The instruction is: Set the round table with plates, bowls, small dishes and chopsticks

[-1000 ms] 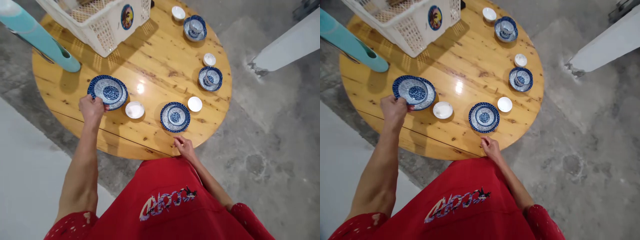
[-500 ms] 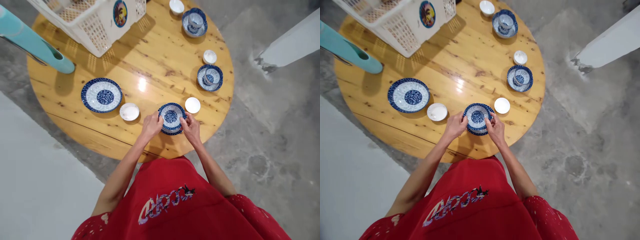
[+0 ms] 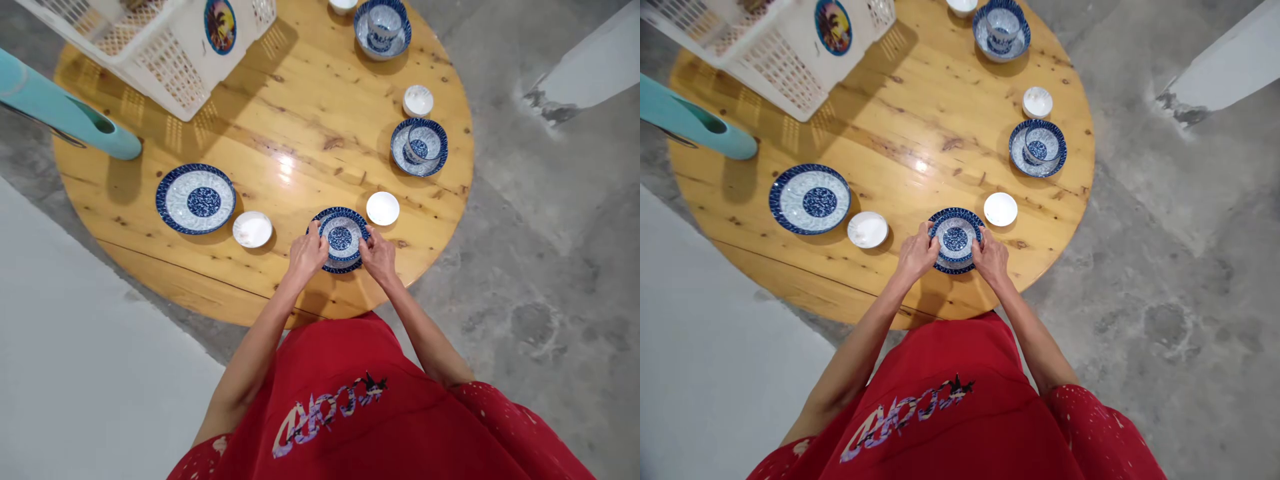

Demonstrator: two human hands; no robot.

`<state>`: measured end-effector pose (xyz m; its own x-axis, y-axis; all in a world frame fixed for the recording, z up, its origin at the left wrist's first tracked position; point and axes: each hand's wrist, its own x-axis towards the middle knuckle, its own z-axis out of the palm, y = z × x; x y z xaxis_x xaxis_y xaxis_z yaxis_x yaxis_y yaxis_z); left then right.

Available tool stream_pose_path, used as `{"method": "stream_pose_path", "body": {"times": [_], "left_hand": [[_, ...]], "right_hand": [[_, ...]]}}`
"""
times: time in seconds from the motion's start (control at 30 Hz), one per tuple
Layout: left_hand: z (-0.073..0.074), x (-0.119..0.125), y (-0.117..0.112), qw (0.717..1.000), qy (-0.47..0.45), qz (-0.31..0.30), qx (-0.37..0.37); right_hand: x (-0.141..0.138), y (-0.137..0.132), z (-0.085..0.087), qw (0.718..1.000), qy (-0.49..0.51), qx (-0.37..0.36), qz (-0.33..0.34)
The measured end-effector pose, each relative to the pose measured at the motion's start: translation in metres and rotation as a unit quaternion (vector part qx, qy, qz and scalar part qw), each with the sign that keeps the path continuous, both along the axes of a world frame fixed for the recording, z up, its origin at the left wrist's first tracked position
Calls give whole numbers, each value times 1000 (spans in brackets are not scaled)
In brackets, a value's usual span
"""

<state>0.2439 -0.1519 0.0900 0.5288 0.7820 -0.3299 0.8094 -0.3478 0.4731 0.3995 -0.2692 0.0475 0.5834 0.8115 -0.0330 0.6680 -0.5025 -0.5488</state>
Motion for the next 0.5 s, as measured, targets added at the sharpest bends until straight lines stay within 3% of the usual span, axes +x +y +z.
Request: {"method": "stream_pose_path", "body": {"times": [0.2,0.4,0.5], "left_hand": [[-8,-2,3,1000,11,-6,6],[-11,-7,3,1000,14,-6,26],[-16,-8,4,999,-13,5,-29]], "right_hand": [[-2,2,-2,999,-5,-33,10],[0,4,8,995,8,-93,33],[3,4,12,993,37,-100,46]]}}
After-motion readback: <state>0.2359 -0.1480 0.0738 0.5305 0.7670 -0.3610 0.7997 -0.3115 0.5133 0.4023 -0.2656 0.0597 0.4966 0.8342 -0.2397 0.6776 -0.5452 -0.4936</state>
